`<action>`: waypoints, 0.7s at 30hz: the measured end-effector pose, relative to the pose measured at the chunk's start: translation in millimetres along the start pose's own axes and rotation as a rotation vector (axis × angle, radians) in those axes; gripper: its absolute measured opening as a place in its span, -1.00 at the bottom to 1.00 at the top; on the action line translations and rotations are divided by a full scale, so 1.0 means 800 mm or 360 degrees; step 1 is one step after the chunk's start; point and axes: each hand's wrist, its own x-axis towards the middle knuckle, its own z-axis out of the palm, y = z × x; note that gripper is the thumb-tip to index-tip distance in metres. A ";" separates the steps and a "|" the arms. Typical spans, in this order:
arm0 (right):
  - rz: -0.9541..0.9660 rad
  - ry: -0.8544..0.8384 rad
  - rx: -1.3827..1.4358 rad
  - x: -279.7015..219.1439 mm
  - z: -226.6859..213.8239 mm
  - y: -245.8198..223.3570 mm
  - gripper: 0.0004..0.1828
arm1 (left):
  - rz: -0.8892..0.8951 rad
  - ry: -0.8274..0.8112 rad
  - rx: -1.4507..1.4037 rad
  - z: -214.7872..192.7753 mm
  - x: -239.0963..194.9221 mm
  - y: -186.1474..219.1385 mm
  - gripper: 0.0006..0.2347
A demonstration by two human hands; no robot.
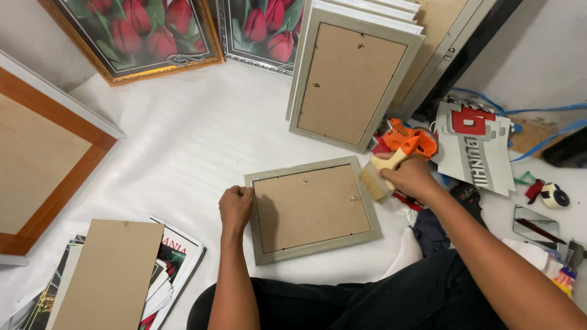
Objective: The person sits on the floor and works on a picture frame: they press the backing board into the frame, wipe the frame edges with a cloth, and brush along the frame edges with a wide brush. Finished frames are stacked nearby as they handle them one at a time.
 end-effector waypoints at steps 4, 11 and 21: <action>0.0032 -0.0224 0.0129 0.008 0.029 0.028 -0.39 | -0.0038 0.0010 0.0049 0.009 0.010 -0.013 -0.77; 0.0060 0.0006 -0.0082 0.043 0.037 0.000 -0.46 | -0.0046 0.0028 0.0104 0.010 0.009 -0.014 -0.75; 0.0144 -0.0692 -0.0523 0.077 0.041 0.064 -0.14 | -0.0033 0.0018 0.0204 0.015 -0.002 0.000 -0.71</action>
